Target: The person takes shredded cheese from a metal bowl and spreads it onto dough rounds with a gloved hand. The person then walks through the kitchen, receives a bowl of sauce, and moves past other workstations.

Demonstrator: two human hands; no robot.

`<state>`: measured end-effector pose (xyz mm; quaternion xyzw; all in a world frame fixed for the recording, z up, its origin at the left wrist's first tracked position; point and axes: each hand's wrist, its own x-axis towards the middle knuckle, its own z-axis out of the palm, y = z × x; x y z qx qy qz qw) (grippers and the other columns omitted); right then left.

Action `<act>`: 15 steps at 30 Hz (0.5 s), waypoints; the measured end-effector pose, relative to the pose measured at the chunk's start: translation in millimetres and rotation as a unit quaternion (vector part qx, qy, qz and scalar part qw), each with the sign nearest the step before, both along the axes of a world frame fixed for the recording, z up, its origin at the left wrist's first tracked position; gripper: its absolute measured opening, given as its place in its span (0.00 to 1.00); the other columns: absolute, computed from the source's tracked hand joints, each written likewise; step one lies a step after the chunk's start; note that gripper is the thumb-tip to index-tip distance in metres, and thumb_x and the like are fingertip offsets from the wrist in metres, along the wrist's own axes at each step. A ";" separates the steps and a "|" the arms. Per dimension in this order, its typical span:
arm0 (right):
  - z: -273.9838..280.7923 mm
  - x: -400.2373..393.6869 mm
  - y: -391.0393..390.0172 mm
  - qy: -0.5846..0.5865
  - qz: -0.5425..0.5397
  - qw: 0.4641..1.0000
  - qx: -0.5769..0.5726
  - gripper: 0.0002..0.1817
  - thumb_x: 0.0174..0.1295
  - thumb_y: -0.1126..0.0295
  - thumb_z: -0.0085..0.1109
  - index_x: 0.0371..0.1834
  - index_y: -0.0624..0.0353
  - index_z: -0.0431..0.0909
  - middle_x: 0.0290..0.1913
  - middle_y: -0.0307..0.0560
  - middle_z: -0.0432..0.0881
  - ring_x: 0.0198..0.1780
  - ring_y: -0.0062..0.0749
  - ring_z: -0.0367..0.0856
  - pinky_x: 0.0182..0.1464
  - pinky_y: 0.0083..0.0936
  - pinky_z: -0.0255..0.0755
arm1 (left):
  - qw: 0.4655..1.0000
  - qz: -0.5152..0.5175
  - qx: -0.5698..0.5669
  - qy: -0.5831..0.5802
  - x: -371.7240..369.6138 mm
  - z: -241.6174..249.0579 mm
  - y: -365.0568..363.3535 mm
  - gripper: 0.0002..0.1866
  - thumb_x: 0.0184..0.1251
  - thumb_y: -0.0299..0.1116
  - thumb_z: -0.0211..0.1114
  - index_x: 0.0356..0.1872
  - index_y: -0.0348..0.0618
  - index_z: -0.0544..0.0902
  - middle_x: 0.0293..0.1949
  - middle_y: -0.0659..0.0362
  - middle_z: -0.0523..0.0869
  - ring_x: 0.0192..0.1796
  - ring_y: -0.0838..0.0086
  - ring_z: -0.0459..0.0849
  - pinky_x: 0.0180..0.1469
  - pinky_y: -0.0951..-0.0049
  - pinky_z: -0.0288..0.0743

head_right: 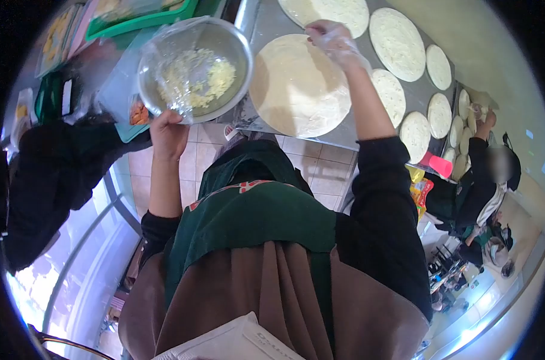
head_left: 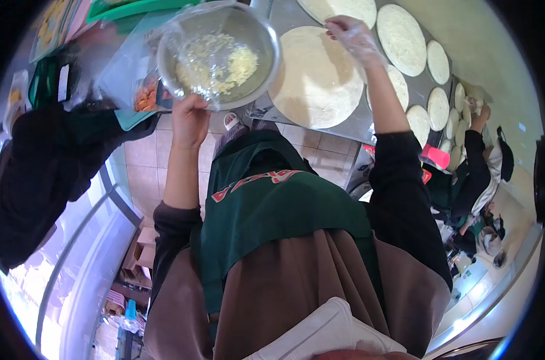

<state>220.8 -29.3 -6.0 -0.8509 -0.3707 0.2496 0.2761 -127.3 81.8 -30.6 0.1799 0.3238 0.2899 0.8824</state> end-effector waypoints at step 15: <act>13.1 -132.0 13.6 -0.190 0.363 0.912 -0.019 0.15 0.46 0.71 0.56 0.40 0.60 0.76 0.37 0.57 0.76 0.43 0.49 0.75 0.45 0.34 0.69 | 0.987 -0.138 0.080 0.031 45.3 17.3 -23.2 0.45 0.37 0.14 0.48 0.63 0.55 0.47 0.50 0.58 0.66 0.42 0.74 0.71 0.36 0.80 0.69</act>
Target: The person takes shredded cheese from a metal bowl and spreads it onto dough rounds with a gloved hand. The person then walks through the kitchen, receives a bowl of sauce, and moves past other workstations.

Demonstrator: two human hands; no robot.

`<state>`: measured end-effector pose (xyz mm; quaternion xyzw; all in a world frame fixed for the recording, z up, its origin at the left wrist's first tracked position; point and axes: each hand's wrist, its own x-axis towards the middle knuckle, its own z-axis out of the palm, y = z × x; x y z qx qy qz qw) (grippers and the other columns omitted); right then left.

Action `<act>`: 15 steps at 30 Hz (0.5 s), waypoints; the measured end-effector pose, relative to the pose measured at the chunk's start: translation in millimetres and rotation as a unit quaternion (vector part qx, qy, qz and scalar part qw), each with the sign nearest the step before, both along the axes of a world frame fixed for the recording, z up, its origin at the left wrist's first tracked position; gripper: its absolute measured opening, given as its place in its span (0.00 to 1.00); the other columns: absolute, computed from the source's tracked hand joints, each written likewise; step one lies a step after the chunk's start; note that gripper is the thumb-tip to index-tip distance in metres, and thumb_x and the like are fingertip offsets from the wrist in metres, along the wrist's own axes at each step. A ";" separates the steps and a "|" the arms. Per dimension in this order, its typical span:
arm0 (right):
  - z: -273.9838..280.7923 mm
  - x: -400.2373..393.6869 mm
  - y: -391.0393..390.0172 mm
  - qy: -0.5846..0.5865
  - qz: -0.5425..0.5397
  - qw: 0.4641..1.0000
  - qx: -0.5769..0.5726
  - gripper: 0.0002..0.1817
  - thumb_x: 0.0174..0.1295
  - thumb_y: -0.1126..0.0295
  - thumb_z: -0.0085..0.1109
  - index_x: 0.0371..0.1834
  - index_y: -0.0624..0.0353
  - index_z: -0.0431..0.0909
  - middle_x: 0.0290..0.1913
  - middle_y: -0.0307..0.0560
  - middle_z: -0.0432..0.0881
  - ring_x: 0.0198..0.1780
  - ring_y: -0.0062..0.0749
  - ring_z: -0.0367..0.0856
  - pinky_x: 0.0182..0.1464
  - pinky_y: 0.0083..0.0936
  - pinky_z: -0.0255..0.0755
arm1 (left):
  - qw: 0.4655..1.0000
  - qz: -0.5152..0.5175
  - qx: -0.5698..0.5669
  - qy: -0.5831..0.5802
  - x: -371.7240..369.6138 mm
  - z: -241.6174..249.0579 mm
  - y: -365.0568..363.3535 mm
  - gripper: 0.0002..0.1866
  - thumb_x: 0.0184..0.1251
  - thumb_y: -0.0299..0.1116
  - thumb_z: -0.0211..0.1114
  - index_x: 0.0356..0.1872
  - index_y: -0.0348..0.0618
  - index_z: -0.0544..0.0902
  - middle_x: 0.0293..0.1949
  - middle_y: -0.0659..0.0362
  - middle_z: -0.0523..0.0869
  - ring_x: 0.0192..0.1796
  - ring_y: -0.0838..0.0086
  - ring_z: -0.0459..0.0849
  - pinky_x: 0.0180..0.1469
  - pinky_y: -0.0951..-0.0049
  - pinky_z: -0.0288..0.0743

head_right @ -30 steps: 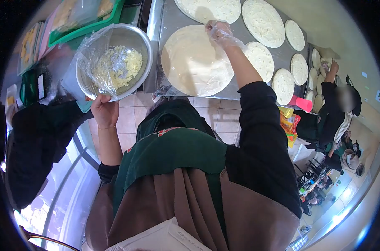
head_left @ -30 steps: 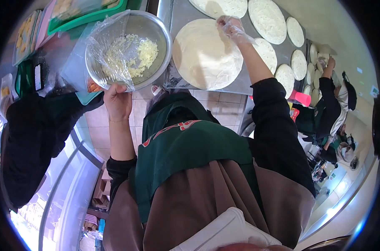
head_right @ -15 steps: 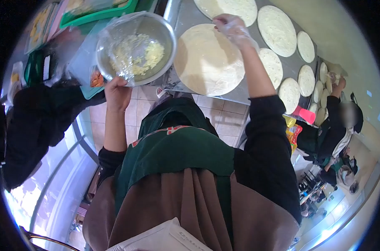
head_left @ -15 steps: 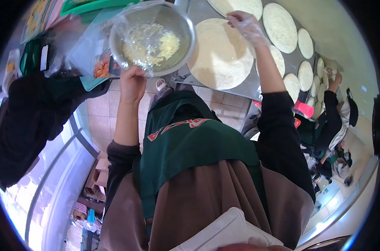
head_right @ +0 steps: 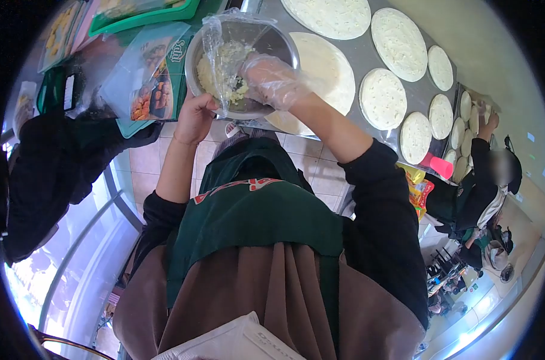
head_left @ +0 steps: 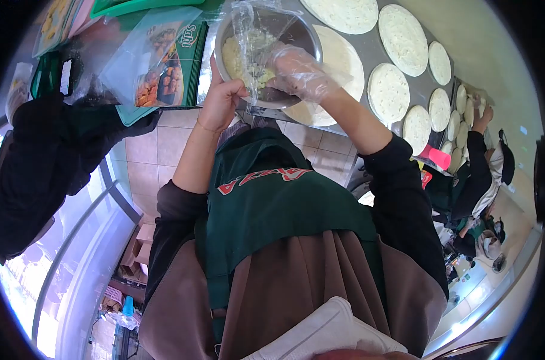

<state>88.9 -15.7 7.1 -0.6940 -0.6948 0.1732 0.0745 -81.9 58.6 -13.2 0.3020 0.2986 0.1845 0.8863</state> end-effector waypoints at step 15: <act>-0.4 34.0 -21.9 0.296 -0.253 0.917 -0.089 0.13 0.45 0.71 0.57 0.35 0.63 0.76 0.31 0.50 0.78 0.36 0.36 0.77 0.42 0.25 0.69 | 0.999 -0.005 0.031 0.001 18.8 -1.8 -16.1 0.46 0.36 0.15 0.49 0.64 0.56 0.47 0.49 0.57 0.67 0.39 0.74 0.71 0.31 0.81 0.68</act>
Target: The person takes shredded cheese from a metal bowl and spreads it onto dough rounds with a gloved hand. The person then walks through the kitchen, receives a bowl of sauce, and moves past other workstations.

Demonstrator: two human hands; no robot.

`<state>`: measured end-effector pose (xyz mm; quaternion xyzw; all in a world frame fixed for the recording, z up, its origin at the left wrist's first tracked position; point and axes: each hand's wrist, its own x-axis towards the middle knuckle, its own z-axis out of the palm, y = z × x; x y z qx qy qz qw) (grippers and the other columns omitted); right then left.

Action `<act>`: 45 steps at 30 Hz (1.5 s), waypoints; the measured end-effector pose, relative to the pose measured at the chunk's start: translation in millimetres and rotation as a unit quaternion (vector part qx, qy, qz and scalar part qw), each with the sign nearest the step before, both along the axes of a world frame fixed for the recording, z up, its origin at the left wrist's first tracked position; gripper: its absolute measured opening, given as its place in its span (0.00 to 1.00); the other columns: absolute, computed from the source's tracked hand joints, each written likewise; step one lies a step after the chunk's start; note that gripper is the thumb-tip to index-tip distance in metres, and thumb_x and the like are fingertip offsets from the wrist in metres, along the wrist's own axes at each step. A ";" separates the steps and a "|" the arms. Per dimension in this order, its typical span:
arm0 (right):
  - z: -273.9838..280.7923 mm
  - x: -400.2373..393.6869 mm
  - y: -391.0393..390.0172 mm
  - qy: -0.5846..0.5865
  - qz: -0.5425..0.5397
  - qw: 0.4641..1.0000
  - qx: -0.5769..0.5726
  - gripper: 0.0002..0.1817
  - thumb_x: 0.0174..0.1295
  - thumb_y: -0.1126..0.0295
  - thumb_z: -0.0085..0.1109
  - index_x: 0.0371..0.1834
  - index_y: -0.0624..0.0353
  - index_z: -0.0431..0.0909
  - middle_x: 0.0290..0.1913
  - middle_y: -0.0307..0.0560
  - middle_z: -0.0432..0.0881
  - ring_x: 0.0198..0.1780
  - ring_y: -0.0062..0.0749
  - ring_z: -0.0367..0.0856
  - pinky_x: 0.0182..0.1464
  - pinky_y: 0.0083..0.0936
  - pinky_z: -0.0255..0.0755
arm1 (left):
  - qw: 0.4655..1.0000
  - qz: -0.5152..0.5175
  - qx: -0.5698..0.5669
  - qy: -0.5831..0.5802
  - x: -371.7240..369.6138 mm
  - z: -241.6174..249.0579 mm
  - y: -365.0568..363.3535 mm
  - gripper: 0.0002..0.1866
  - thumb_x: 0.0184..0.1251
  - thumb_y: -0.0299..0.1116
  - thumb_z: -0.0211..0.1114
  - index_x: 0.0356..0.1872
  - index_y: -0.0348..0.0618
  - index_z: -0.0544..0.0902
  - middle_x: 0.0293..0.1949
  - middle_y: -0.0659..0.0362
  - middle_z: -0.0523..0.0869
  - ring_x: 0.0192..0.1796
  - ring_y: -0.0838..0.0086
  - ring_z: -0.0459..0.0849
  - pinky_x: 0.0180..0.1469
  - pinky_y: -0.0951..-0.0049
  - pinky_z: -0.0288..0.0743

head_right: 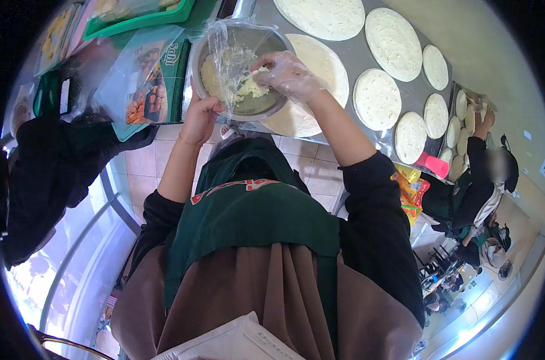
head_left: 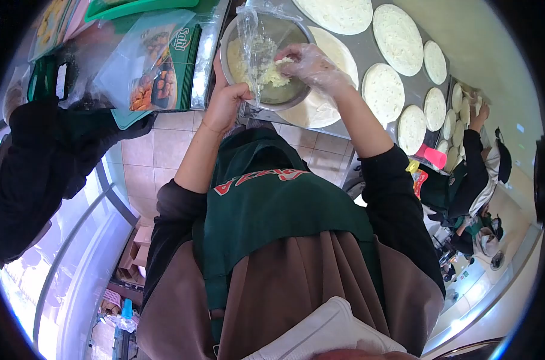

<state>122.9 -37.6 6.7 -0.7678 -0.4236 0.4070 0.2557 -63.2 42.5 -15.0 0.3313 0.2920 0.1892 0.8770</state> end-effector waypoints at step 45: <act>-76.2 50.2 19.4 -0.226 -0.065 0.972 -0.009 0.11 0.46 0.63 0.56 0.31 0.56 0.79 0.26 0.47 0.80 0.29 0.34 0.79 0.36 0.26 0.71 | 0.974 0.228 -0.010 0.013 -108.0 -18.0 33.0 0.29 0.40 0.20 0.50 0.52 0.39 0.66 0.47 0.57 0.73 0.49 0.68 0.72 0.52 0.64 0.65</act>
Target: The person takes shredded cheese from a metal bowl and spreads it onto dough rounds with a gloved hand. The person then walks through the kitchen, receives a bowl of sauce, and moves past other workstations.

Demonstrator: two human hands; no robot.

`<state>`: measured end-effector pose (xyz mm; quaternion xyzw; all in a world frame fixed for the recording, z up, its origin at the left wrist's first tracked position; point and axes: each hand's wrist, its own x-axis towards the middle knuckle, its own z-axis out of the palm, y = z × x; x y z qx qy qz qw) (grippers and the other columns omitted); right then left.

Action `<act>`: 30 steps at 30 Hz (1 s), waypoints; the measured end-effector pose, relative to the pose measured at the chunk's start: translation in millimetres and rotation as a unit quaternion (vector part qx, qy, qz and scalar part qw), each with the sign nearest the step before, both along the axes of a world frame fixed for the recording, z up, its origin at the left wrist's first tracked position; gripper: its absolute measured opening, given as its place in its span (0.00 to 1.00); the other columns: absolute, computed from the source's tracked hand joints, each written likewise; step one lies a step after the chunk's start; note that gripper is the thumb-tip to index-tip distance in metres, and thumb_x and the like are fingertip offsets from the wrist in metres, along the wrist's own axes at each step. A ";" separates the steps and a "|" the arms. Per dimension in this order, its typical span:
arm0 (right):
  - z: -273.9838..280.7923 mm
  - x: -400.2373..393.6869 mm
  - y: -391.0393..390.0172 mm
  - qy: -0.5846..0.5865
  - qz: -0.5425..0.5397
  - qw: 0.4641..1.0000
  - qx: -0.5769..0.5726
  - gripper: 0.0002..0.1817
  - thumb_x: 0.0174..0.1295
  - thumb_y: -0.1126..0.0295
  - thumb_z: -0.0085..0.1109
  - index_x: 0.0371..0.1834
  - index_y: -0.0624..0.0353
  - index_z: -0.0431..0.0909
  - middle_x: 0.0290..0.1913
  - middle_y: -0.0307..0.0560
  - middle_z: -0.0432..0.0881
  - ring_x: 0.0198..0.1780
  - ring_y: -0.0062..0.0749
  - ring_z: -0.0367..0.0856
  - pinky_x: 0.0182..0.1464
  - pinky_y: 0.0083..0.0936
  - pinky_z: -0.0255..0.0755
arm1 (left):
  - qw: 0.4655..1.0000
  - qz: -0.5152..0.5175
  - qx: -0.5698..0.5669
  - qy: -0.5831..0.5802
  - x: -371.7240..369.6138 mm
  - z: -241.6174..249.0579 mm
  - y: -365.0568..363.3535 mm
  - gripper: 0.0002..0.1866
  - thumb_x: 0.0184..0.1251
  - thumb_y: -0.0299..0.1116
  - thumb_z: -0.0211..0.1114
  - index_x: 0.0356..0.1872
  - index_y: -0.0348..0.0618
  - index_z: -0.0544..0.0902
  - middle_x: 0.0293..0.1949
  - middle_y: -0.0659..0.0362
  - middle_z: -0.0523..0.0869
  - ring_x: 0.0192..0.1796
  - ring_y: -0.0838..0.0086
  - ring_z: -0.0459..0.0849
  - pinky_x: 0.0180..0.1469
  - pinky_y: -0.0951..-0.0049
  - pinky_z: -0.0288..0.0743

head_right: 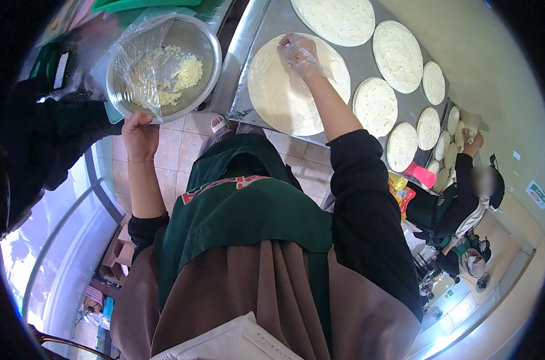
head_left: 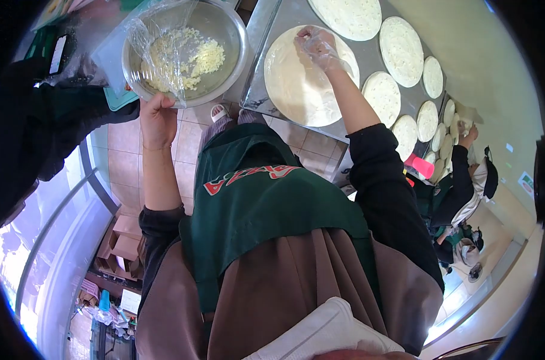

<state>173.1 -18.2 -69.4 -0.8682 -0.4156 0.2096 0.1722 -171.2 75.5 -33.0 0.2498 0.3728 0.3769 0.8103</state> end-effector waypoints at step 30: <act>-6.0 -15.6 -25.9 0.006 0.023 0.999 0.024 0.12 0.52 0.64 0.53 0.36 0.58 0.79 0.30 0.46 0.81 0.31 0.29 0.79 0.35 0.23 0.71 | 1.000 0.003 -0.010 -0.017 -10.2 -7.3 -2.3 0.30 0.39 0.20 0.50 0.53 0.38 0.64 0.48 0.57 0.73 0.49 0.68 0.72 0.53 0.65 0.66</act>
